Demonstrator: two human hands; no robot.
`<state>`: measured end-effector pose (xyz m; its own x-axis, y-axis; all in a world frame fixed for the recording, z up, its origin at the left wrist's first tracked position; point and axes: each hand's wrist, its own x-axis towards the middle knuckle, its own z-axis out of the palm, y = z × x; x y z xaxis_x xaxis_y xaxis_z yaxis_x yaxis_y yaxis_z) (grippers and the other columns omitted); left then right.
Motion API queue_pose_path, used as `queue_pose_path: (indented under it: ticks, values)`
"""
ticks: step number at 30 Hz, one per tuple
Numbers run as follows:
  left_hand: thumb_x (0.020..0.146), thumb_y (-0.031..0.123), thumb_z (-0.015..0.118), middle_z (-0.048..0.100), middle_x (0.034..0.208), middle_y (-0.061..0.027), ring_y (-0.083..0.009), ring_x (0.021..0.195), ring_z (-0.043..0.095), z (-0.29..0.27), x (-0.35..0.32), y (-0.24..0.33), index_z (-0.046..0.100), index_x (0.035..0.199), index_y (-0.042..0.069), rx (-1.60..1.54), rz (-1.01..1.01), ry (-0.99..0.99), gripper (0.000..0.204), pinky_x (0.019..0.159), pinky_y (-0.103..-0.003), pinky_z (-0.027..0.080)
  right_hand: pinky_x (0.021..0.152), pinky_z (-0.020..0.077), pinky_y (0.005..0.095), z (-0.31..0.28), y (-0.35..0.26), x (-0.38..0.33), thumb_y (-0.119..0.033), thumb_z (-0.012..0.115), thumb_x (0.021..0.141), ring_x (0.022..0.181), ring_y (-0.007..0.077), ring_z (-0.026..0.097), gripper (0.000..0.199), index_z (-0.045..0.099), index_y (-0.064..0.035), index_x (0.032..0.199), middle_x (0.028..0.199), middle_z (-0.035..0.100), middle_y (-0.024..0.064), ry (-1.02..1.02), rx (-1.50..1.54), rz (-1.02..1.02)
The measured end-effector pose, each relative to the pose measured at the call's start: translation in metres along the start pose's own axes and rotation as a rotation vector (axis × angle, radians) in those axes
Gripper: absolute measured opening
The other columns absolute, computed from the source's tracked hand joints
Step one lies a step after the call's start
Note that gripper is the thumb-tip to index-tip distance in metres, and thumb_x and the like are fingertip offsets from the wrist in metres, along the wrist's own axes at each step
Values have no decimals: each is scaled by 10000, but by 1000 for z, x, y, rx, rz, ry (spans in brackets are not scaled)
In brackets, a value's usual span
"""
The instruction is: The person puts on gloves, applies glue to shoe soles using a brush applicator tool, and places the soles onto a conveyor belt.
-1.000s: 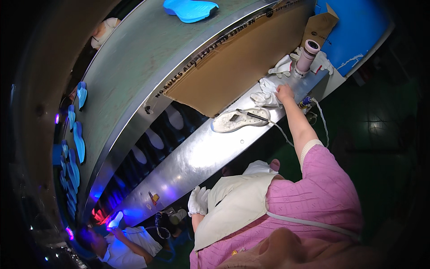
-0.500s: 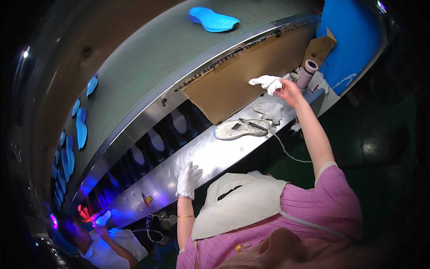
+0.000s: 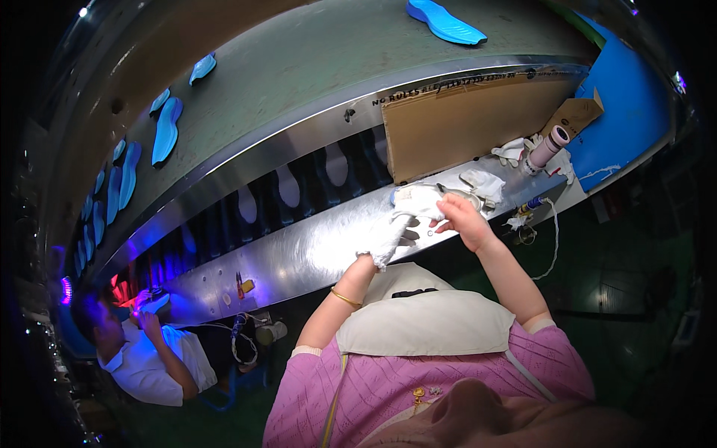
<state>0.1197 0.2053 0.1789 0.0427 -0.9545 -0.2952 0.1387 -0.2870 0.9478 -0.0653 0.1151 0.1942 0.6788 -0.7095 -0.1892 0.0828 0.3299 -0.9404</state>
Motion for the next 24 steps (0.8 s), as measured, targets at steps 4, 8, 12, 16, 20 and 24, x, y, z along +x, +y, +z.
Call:
queue_pose_path:
  ticks: [4, 8, 12, 16, 20, 24]
  values:
    - [960, 303, 448, 637, 998, -114, -194, 834, 642, -20, 3, -25, 551, 1149, 5, -177, 23, 49, 369, 683, -280, 538, 616, 496, 236, 14, 25, -6, -213, 543, 944, 732, 107, 628, 189, 512, -53, 849, 793, 591, 23, 11, -345, -71]
    - [931, 252, 505, 644, 979, -103, -167, 842, 630, -20, -7, -19, 578, 1119, -2, -190, 15, -54, 325, 701, -269, 533, 615, 490, 234, 20, 38, -9, -199, 552, 937, 720, 101, 627, 186, 507, -48, 837, 783, 588, 15, 44, -388, -46]
    - [899, 261, 590, 639, 994, -69, -129, 865, 607, -2, -25, -6, 567, 1171, -11, -144, 136, -155, 385, 735, -240, 502, 615, 488, 232, 20, 50, -9, -186, 550, 934, 723, 101, 629, 176, 507, -45, 838, 785, 588, 16, 38, -425, -68]
    - [931, 321, 564, 645, 960, -59, -126, 822, 601, -11, -25, -15, 595, 1152, 33, -266, -127, -12, 364, 716, -256, 498, 621, 488, 227, 28, 50, -19, -203, 553, 932, 693, 105, 613, 187, 511, -48, 838, 787, 592, 23, -11, -360, 24]
    - [932, 274, 552, 645, 911, -66, -121, 761, 596, -16, -27, -38, 632, 1030, -10, 70, 132, 206, 311, 677, -253, 496, 601, 466, 240, 41, 40, -23, -233, 598, 906, 694, 103, 613, 236, 508, -33, 820, 742, 591, 20, 10, -667, -88]
    - [913, 257, 587, 661, 892, -36, -106, 684, 587, -14, -39, -34, 665, 1031, 33, 207, 181, 136, 265, 624, -235, 477, 596, 455, 231, 52, 37, -23, -256, 613, 902, 670, 90, 595, 244, 523, -41, 830, 715, 586, 12, -66, -740, -52]
